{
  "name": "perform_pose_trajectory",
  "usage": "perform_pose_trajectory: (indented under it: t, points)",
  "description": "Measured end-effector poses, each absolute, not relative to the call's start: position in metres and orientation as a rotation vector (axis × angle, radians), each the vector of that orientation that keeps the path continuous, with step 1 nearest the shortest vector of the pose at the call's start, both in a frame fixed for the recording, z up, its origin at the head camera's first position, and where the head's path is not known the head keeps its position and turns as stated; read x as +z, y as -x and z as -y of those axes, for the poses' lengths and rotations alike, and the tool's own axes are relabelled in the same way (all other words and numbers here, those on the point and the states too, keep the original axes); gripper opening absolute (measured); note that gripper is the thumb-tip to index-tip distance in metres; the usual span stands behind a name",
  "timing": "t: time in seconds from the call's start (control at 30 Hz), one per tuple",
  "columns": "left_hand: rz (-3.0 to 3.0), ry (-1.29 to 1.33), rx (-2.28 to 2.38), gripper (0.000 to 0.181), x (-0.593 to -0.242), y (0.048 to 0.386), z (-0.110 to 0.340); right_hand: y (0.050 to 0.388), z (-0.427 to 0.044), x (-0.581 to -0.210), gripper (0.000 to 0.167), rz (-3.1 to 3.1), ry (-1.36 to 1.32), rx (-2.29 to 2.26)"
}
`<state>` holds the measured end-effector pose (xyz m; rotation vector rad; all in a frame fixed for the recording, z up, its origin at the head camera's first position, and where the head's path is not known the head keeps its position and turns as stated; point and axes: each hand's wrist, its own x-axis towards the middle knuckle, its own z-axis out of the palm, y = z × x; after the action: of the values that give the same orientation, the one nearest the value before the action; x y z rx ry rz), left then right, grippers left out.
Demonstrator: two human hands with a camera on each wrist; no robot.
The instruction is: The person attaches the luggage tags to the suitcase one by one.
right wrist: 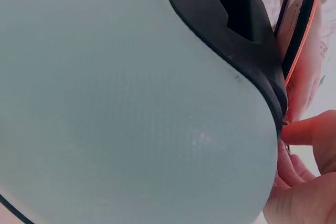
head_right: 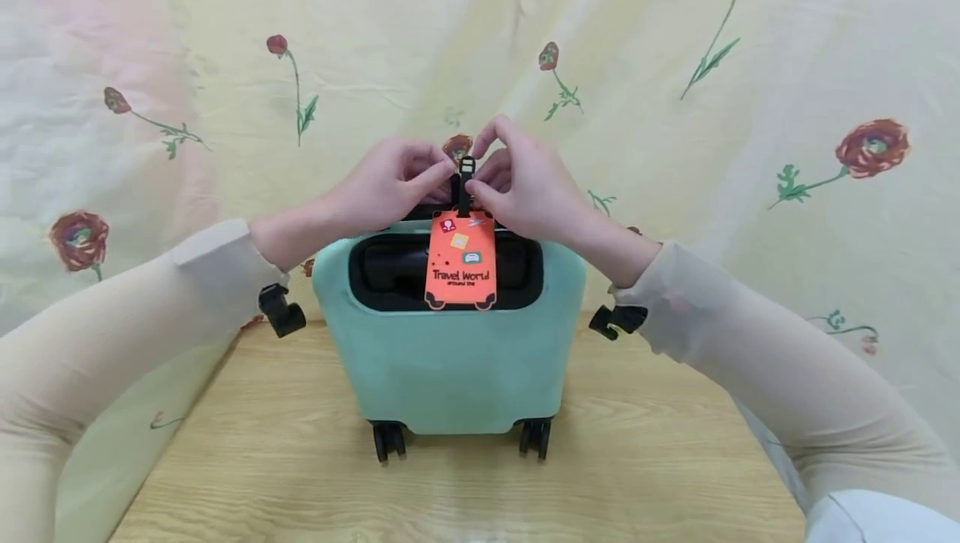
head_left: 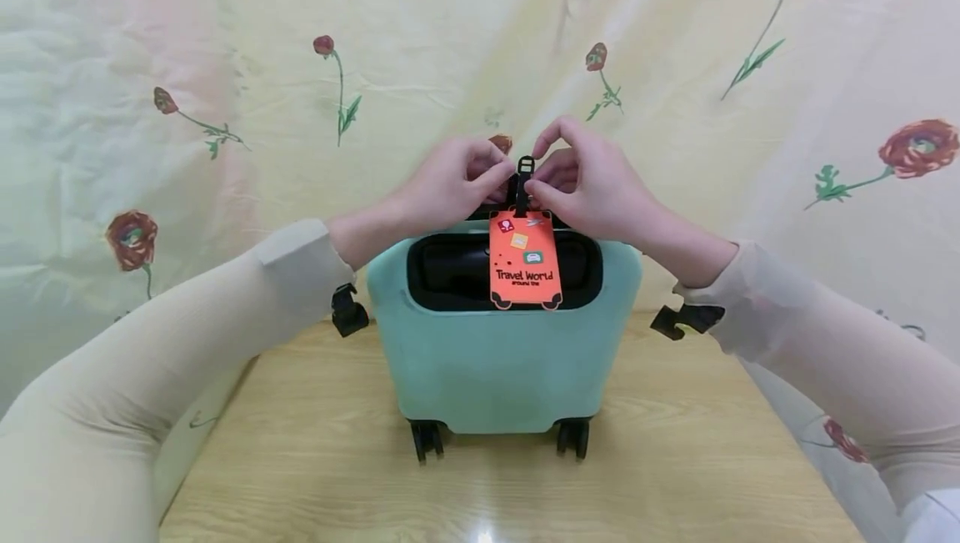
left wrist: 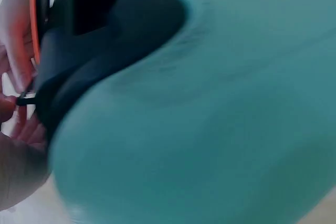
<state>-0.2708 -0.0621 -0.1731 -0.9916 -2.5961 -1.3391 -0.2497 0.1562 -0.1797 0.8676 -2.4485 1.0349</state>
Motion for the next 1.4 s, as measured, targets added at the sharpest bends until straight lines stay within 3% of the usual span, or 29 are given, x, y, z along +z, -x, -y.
perform_pose_trajectory:
  t: [0.33,0.93,1.4]
  points:
    - [2.419,0.975,-1.366,0.018,-0.193,0.271,0.066,0.249,-0.157,-0.190,0.026,2.307,-1.034,1.047]
    - [2.347,0.946,-1.491,0.017,-0.198,0.271,0.065,0.245,-0.153,-0.189,0.016,2.385,-0.826,0.898]
    - [2.460,0.999,-1.527,0.022,-0.193,0.274,0.070,0.246,-0.155,-0.170,0.008,2.167,-1.097,0.417]
